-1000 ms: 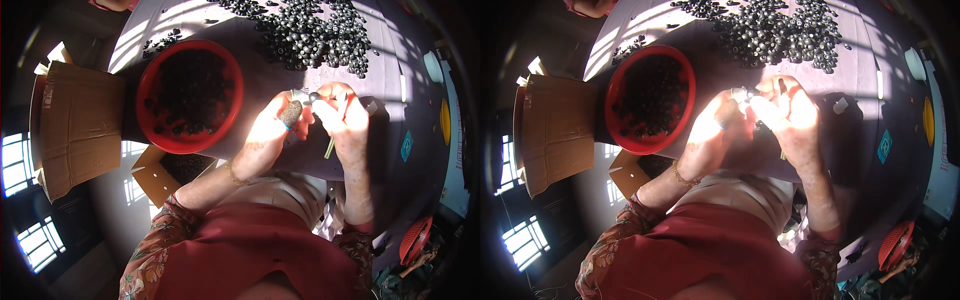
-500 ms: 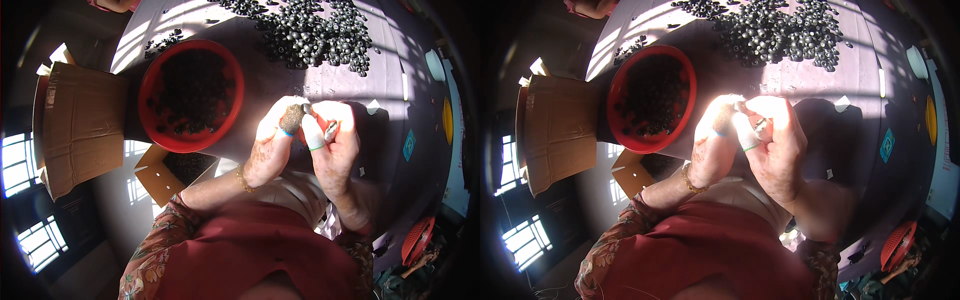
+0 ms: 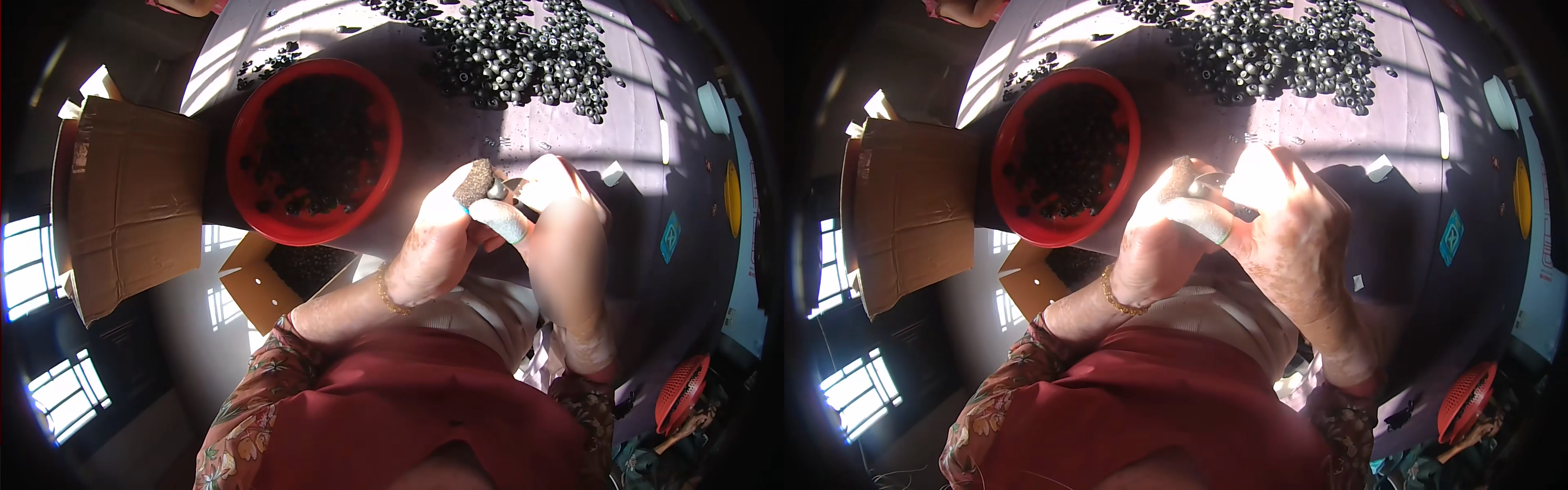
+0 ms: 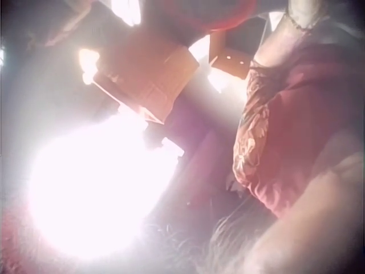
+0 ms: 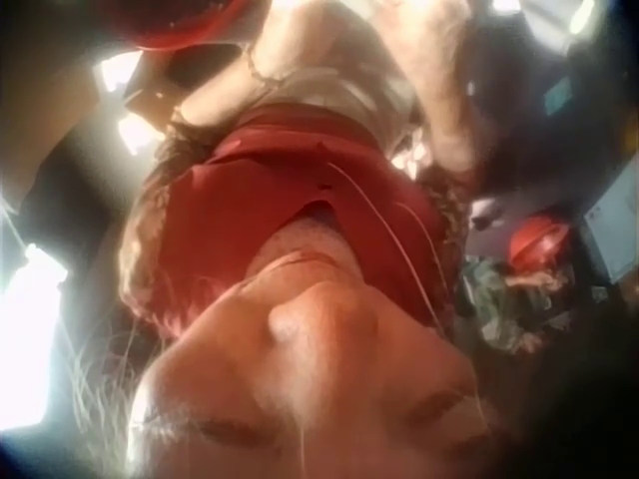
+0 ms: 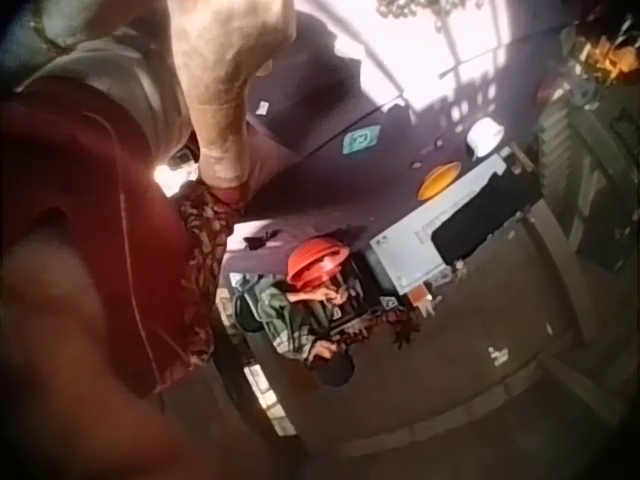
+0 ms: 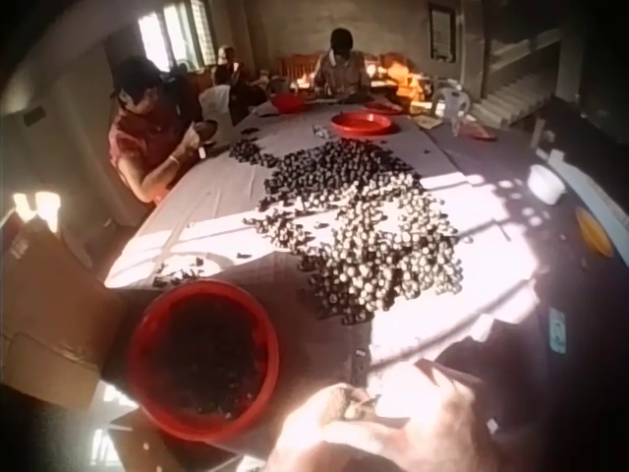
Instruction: The person assembles small black plastic components by hand at a workstation.
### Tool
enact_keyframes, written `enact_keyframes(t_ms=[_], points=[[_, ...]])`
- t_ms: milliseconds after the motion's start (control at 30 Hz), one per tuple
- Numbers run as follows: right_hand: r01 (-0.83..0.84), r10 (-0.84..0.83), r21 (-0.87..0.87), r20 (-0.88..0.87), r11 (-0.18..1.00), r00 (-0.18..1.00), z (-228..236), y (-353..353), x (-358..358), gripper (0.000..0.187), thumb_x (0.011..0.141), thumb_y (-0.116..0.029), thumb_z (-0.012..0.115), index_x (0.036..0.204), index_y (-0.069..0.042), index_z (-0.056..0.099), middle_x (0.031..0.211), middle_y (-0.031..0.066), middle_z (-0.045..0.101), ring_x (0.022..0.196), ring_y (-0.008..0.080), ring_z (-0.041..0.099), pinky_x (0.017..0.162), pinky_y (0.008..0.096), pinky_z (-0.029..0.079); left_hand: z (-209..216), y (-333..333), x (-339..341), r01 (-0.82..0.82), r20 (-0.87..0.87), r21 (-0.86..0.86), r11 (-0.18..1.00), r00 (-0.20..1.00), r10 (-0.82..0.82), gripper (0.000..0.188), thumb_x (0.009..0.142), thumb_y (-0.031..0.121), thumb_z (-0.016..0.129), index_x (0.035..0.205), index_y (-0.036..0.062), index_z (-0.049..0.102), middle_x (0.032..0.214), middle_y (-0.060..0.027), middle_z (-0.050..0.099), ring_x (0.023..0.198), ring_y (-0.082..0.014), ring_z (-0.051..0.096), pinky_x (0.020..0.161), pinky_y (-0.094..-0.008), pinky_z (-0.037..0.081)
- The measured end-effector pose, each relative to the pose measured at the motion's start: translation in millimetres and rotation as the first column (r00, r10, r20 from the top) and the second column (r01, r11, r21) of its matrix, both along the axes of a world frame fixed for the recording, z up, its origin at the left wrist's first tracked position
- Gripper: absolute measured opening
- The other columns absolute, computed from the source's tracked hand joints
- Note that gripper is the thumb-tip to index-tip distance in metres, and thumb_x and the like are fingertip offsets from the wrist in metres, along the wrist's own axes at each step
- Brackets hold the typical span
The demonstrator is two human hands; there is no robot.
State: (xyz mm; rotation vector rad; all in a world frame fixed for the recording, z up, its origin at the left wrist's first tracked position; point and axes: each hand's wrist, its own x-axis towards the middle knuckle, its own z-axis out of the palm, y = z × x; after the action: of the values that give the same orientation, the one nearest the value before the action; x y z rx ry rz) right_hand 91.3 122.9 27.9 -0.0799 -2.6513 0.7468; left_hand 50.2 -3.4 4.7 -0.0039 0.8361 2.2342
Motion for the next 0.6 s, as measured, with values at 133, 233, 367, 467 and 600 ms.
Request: enact_keyframes(t_ms=[133,233,367,467,600], points=[[0.000,-0.001,-0.031,-0.008,1.000,1.000,6.5,-1.3,-1.1,0.032,0.067,-0.033,0.076,0.066,-0.003,0.064,0.062,0.0060,0.051,0.057,0.0231,0.053,0.051,0.0334,0.042,-6.8,-2.2,-1.7,0.037,-0.037,0.019,0.999,0.999,-0.036,0.012,0.089,0.014,0.045,0.093,0.0046,0.051,0.077,-0.0003,0.049,0.062,-0.0058,0.039,0.053,-0.0217,0.033],[-0.012,0.012,0.003,-0.020,1.000,1.000,3.6,-0.9,-2.6,0.034,0.067,-0.035,0.075,0.065,-0.003,0.063,0.062,0.0060,0.051,0.056,0.0229,0.054,0.051,0.0336,0.042,-7.6,-1.7,-2.0,0.049,-0.005,-0.023,0.999,0.999,-0.049,0.012,0.089,0.014,0.047,0.093,0.0042,0.052,0.076,-0.0001,0.048,0.061,-0.0058,0.037,0.053,-0.0219,0.033],[-0.039,0.039,0.046,-0.002,0.998,0.999,3.5,-0.5,-2.3,0.036,0.068,-0.037,0.073,0.065,-0.003,0.062,0.062,0.0059,0.051,0.057,0.0229,0.054,0.051,0.0337,0.043,-2.9,-0.7,-3.1,0.054,0.073,-0.062,0.997,0.996,-0.050,0.011,0.089,0.014,0.048,0.093,0.0043,0.052,0.074,0.0006,0.046,0.059,-0.0057,0.036,0.052,-0.0220,0.032],[-0.025,0.024,0.052,0.019,0.998,1.000,3.7,-2.1,-2.7,0.036,0.068,-0.037,0.073,0.064,-0.003,0.062,0.062,0.0060,0.051,0.057,0.0233,0.054,0.052,0.0338,0.043,-4.3,-2.6,-2.7,0.046,0.064,-0.039,0.998,0.997,-0.043,0.011,0.088,0.014,0.048,0.092,0.0046,0.052,0.072,0.0013,0.045,0.059,-0.0054,0.036,0.052,-0.0220,0.032],[-0.052,0.052,0.014,-0.006,0.999,0.999,1.7,-3.5,-4.4,0.038,0.068,-0.038,0.072,0.063,-0.002,0.060,0.061,0.0063,0.050,0.056,0.0238,0.053,0.051,0.0342,0.042,-6.7,-5.0,-2.8,0.063,0.059,-0.026,0.998,0.996,-0.061,0.011,0.088,0.015,0.048,0.092,0.0048,0.052,0.072,0.0015,0.044,0.058,-0.0051,0.035,0.052,-0.0220,0.031]])
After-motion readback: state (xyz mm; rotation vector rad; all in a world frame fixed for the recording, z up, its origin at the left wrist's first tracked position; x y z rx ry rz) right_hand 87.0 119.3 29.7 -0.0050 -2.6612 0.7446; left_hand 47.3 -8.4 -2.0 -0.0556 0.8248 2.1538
